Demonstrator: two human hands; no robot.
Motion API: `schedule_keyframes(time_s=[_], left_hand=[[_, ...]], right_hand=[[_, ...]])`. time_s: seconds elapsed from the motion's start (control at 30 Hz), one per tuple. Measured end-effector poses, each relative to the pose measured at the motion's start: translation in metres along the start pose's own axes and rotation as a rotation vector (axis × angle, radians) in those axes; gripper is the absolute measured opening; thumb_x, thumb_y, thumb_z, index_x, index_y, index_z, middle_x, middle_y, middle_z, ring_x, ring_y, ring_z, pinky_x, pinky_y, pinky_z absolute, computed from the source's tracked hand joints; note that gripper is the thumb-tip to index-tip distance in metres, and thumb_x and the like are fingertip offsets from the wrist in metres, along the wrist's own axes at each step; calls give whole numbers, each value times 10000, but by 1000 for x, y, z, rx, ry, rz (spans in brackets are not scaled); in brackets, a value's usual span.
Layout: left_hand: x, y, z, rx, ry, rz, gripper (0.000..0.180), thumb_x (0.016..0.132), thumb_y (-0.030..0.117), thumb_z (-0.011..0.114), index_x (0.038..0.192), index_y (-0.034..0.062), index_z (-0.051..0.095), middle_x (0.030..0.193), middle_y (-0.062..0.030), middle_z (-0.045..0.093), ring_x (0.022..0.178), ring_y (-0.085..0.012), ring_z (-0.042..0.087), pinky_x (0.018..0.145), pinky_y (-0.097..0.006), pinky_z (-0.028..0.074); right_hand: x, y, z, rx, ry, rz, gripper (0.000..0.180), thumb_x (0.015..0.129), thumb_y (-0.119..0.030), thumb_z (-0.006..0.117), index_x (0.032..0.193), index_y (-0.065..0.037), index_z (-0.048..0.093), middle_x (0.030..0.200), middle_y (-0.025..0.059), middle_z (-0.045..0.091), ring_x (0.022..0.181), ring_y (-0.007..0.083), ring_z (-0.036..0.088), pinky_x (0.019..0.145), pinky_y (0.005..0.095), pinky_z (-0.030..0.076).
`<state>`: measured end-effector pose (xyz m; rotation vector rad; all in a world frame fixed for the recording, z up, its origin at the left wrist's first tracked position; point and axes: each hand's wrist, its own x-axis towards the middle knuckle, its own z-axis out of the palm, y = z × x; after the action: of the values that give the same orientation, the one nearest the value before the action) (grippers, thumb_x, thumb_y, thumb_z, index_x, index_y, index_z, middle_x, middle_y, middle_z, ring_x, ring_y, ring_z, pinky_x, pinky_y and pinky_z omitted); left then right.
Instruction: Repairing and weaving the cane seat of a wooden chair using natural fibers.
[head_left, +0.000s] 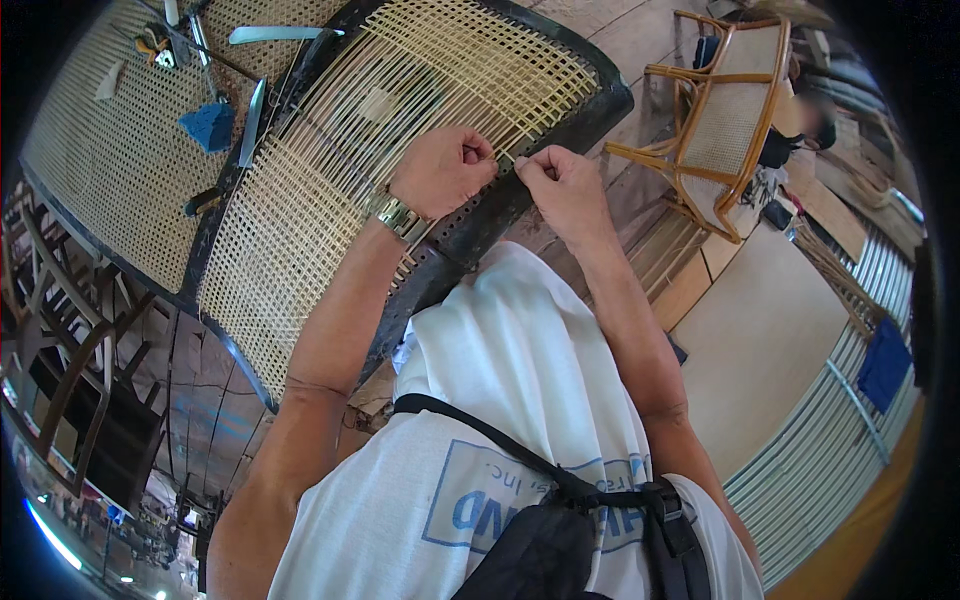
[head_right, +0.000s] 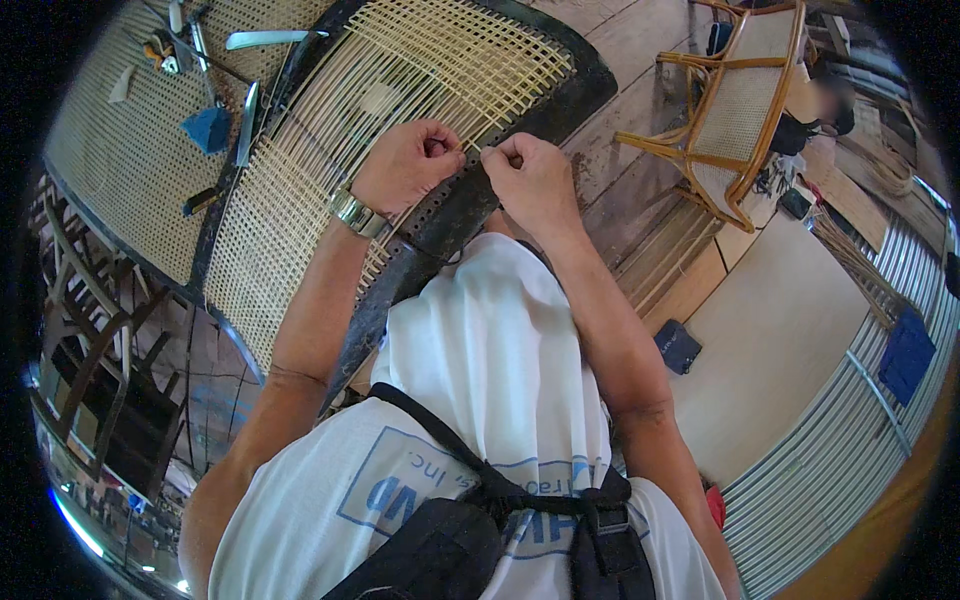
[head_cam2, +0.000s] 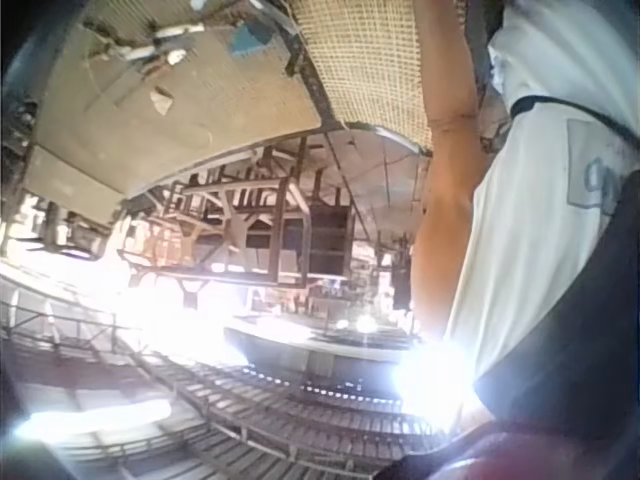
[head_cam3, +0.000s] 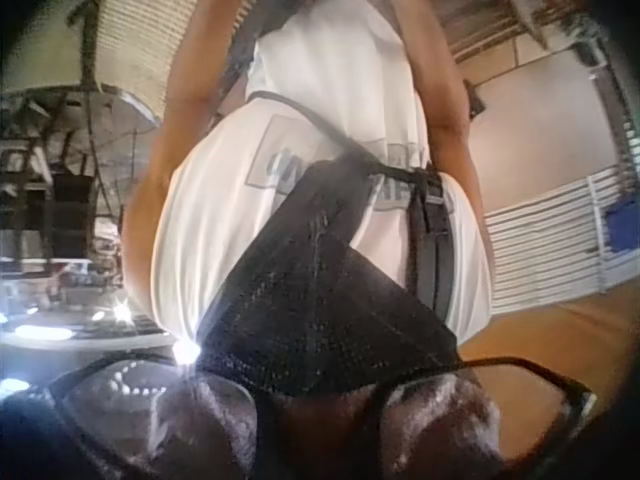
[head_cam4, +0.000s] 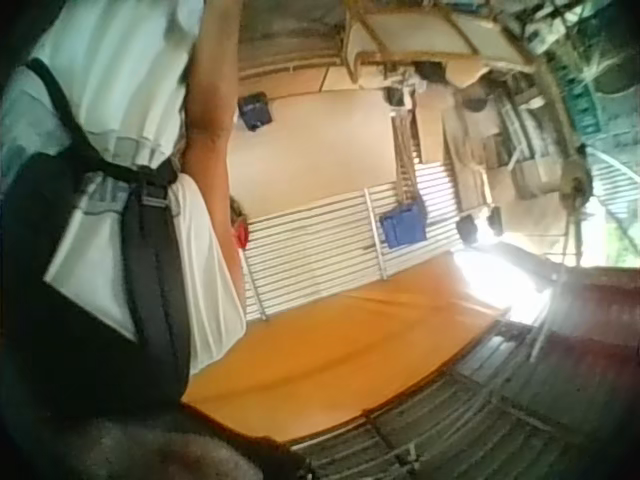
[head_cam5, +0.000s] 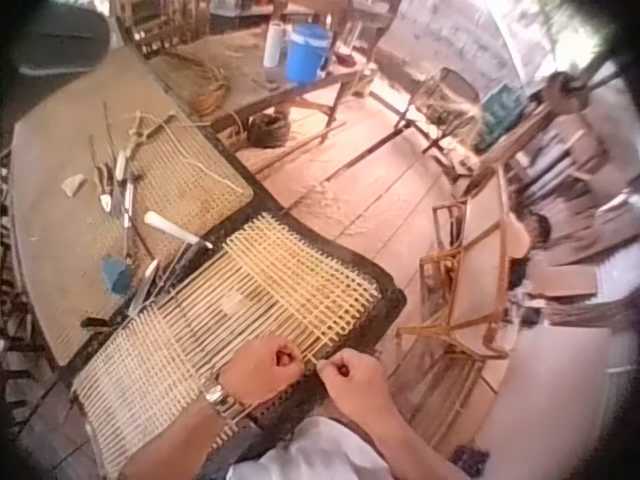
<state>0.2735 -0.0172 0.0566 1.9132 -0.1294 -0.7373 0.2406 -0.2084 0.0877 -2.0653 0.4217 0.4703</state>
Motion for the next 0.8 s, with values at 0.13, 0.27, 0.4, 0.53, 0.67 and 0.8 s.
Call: schedule_keyframes(time_s=[0.13, 0.27, 0.4, 0.53, 0.67, 0.8], left_hand=[[-7, 4, 2, -49, 63, 46, 238, 790, 219, 698, 924, 27, 738, 752, -137, 698, 688, -272, 680, 648, -376, 537], [-10, 9, -2, 66, 252, 61, 225, 829, 210, 658, 943, 42, 754, 848, -176, 718, 780, -333, 699, 704, -414, 555], [-9, 8, -4, 236, 220, 134, 226, 859, 167, 662, 1043, 72, 751, 905, -183, 724, 794, -318, 711, 720, -379, 561], [-3, 8, 4, 333, 181, 107, 227, 856, 153, 660, 1038, 50, 746, 922, -194, 721, 810, -343, 705, 720, -400, 565], [12, -5, -4, 200, 105, 80, 220, 818, 145, 692, 976, -6, 717, 802, -141, 714, 703, -244, 681, 646, -353, 538], [20, -14, -11, 83, -35, 39, 225, 795, 159, 719, 927, -21, 688, 707, -57, 663, 623, -127, 588, 586, -296, 493]], right_hand=[[-4, -21, 10, -163, 103, -47, 268, 882, -234, 687, 839, 30, 669, 737, 153, 696, 668, 275, 672, 656, 392, 519], [-8, -25, 12, -246, 128, -142, 220, 895, -198, 671, 857, 13, 623, 776, 174, 688, 726, 362, 671, 684, 435, 523], [-10, -19, 10, -301, 139, -249, 187, 879, -156, 667, 885, 15, 591, 858, 197, 673, 797, 361, 670, 725, 430, 521], [-7, -12, 9, -354, 151, -319, 191, 867, -149, 669, 879, 30, 603, 892, 203, 667, 828, 365, 664, 744, 432, 519], [-4, -20, 1, -229, 42, -125, 176, 859, -146, 664, 900, 26, 656, 879, 194, 689, 829, 350, 685, 758, 412, 528], [1, -22, -4, -254, -11, -50, 167, 850, -141, 665, 911, 13, 686, 878, 198, 705, 836, 317, 705, 770, 388, 534]])
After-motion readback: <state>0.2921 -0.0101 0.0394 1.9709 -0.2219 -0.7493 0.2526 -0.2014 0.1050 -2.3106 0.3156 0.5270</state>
